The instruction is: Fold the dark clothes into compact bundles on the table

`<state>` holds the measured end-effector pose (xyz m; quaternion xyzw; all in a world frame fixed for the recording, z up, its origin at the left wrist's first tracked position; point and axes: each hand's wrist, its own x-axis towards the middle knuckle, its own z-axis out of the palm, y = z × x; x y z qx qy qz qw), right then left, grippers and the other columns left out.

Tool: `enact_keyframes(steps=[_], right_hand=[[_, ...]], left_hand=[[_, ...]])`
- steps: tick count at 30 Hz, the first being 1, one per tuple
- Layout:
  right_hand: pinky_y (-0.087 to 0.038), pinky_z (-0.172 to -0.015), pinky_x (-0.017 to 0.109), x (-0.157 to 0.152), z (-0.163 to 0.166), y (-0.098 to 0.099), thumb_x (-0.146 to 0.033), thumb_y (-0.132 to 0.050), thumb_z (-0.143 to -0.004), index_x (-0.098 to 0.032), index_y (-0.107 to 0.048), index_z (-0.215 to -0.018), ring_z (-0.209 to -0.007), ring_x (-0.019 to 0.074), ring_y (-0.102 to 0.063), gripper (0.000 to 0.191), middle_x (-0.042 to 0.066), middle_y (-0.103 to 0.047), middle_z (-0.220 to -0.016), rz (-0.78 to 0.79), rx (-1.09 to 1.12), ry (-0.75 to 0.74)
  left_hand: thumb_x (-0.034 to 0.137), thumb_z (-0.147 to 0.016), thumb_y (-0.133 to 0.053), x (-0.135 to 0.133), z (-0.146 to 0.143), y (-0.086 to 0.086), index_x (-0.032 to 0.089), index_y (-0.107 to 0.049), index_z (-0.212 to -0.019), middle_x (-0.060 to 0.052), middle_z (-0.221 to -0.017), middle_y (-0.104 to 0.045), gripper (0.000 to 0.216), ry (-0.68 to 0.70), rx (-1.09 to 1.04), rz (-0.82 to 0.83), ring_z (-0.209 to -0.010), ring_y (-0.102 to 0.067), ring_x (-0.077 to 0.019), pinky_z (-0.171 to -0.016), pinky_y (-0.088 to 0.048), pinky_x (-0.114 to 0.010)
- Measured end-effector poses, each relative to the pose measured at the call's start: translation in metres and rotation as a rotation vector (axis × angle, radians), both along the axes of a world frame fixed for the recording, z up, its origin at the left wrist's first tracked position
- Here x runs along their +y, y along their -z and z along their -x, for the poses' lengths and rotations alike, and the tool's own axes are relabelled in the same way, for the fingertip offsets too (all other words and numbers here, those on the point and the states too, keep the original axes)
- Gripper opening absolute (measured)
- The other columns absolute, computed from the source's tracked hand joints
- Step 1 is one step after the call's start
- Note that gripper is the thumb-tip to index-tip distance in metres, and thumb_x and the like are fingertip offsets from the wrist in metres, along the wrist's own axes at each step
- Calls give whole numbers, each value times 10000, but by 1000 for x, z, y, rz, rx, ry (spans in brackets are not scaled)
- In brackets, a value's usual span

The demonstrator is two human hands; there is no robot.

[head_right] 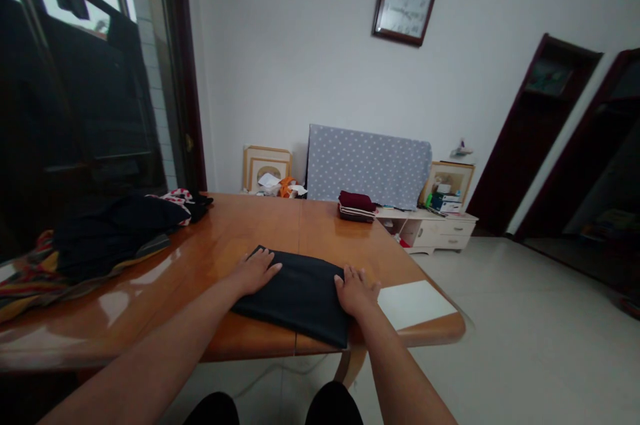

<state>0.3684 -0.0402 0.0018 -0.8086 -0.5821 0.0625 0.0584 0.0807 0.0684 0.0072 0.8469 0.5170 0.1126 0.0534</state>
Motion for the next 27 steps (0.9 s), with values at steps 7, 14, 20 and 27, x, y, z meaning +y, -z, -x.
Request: enact_keyframes(steps=[7, 14, 20, 27], right_hand=[[-73, -1155, 638, -2, 8, -11, -494, -259, -1004, -149, -309, -1534, -1490, 314, -181, 634, 146, -274, -1600, -84, 4, -23], [-73, -1185, 552, -1, 22, -10, -547, -232, -1003, -161, -303, -1541, -1505, 296, -138, 666, 119, -243, -1616, -67, 33, -192], [-54, -1164, 617, 3, 20, -10, -569, -241, -989, -143, -300, -1539, -1497, 328, -148, 698, 133, -244, -1613, -4, 11, -134], [-58, -1201, 510, 20, 48, -16, -548, -223, -999, -130, -267, -1551, -1509, 270, -131, 694, 118, -224, -1621, -95, 19, -301]], left_hand=[[677, -904, -406, -11, -7, -9, 179, -550, -1355, -204, -1521, -420, 687, 34, -115, -44, -1467, -254, -369, -1167, -16, -606], [752, -873, -377, -15, -17, -1, 235, -525, -1394, -169, -1554, -381, 749, 76, -179, 36, -1479, -217, -373, -1157, 18, -619], [782, -865, -337, -14, -15, 7, 221, -507, -1425, -175, -1562, -362, 810, 64, -150, 25, -1476, -226, -375, -1160, 7, -613], [775, -879, -295, -19, -15, 6, 197, -498, -1437, -193, -1555, -365, 828, 64, -120, -10, -1465, -247, -385, -1154, -24, -621]])
